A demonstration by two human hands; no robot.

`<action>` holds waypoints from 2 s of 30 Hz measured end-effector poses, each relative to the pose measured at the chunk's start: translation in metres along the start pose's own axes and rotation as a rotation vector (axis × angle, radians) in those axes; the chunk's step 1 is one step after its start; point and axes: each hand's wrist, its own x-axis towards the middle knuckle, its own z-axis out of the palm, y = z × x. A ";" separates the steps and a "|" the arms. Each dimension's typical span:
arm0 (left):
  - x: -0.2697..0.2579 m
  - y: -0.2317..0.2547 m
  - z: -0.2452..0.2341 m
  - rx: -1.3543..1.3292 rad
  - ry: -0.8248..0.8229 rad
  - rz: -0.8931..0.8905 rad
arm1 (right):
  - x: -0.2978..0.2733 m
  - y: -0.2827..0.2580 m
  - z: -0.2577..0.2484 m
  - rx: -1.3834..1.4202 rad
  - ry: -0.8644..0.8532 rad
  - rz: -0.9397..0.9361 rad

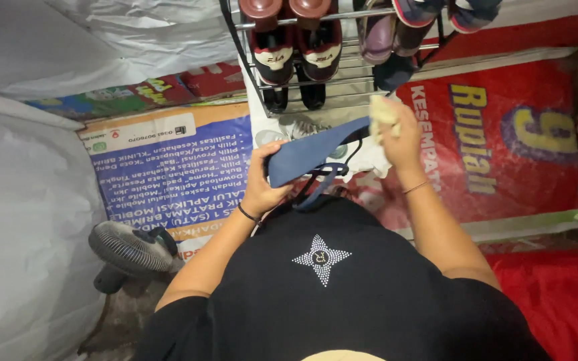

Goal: The person wipes a pair of blue flip-flops with a cloth, cleaning the soles and straps. They then wipe a white sneaker with teal accents, cleaning the upper and sole. The cleaned items are placed back on a metal shoe rack.

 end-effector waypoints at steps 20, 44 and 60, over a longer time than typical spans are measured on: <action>0.006 -0.014 0.059 -0.507 0.018 -0.539 | 0.011 -0.057 -0.033 -0.263 0.515 -0.037; 0.005 -0.013 0.036 -0.097 -0.064 -0.216 | 0.006 -0.061 -0.115 -0.212 0.010 0.057; -0.002 -0.003 0.029 -0.157 -0.031 -0.186 | 0.036 -0.088 -0.080 -0.317 -0.137 -0.014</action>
